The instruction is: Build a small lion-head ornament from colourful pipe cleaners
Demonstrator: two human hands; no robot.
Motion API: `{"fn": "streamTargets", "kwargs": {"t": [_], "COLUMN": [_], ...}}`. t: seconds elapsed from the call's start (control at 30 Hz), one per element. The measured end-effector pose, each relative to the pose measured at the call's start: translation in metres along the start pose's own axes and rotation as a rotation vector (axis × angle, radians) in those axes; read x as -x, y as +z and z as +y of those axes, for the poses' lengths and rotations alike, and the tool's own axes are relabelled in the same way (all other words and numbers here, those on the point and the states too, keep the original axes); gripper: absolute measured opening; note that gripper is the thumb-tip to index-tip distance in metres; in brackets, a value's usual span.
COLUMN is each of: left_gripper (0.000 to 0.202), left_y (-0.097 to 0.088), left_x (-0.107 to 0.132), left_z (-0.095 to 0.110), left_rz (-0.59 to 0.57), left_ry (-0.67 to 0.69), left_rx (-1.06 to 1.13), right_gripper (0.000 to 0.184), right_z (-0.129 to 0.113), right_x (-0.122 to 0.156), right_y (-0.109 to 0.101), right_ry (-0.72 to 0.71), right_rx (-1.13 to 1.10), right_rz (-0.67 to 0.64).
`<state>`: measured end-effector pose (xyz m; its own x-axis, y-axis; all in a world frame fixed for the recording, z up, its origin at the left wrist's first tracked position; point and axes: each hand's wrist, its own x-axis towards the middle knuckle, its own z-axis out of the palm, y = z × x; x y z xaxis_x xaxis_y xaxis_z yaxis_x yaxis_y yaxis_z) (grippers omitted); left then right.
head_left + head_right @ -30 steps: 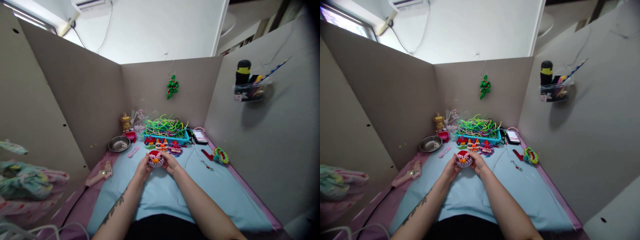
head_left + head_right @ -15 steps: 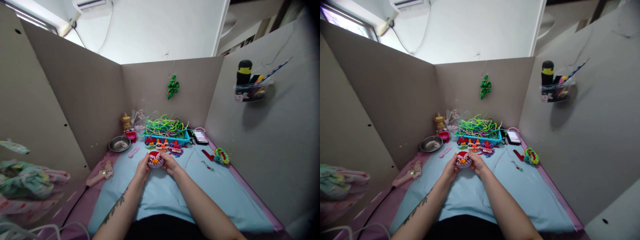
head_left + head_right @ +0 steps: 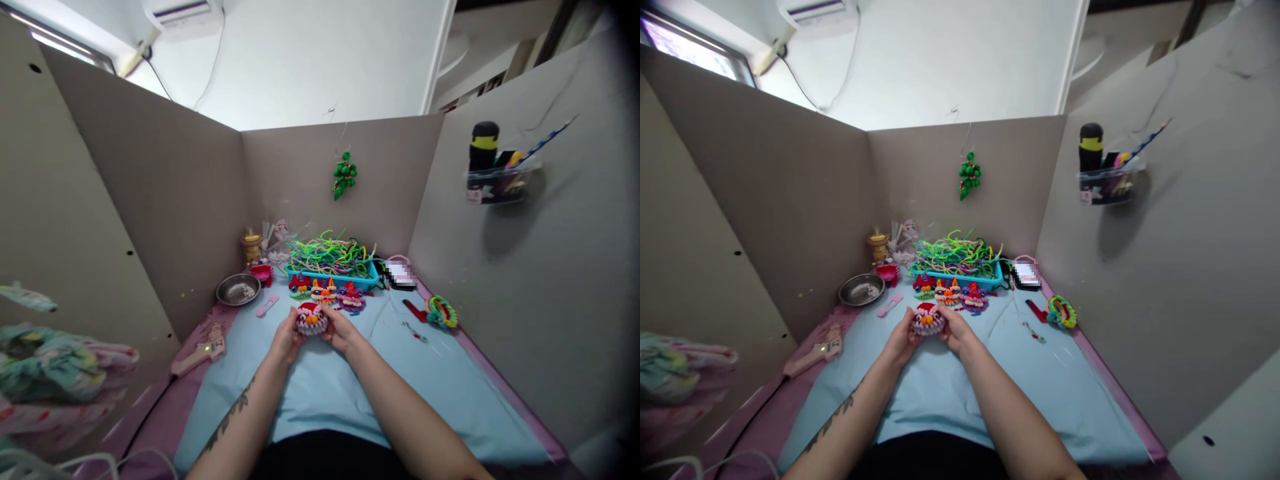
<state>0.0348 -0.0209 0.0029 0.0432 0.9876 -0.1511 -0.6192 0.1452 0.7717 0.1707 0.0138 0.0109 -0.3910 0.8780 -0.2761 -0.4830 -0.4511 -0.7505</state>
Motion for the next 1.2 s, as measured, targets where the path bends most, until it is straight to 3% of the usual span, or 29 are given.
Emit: {"fn": "streamTargets", "kwargs": {"t": [0.1, 0.2, 0.3, 0.47, 0.67, 0.9, 1.07, 1.2], "left_gripper": [0.048, 0.038, 0.026, 0.015, 0.015, 0.014, 0.016, 0.013], "left_y": [-0.002, -0.003, -0.004, -0.007, -0.007, -0.010, -0.011, -0.011], "left_x": [0.000, 0.001, 0.000, -0.004, -0.005, -0.005, -0.005, -0.002], "left_z": [0.004, 0.009, 0.010, 0.005, 0.008, 0.010, 0.006, 0.007], "left_rz": [0.030, -0.013, -0.040, 0.016, 0.057, 0.027, -0.032, -0.066], "left_ry": [-0.086, -0.112, -0.110, -0.037, -0.036, -0.029, 0.006, -0.012], "left_rx": [0.069, 0.163, 0.217, 0.164, 0.231, 0.324, 0.293, 0.282], "right_gripper": [0.024, 0.021, 0.011, 0.006, 0.005, 0.015, 0.008, 0.012], "right_z": [-0.006, -0.012, -0.013, -0.009, -0.008, -0.006, -0.001, 0.000], "right_x": [0.000, 0.001, 0.001, -0.004, -0.006, -0.005, -0.010, -0.011], "right_y": [-0.002, -0.006, -0.008, -0.010, -0.012, -0.011, -0.012, -0.011], "right_ry": [0.093, 0.124, 0.108, 0.080, 0.048, -0.060, -0.049, -0.026], "right_rx": [-0.132, -0.235, -0.287, -0.252, -0.307, -0.345, -0.371, -0.402], "right_rz": [-0.056, -0.085, -0.080, -0.030, -0.132, -0.227, -0.224, -0.184]}}
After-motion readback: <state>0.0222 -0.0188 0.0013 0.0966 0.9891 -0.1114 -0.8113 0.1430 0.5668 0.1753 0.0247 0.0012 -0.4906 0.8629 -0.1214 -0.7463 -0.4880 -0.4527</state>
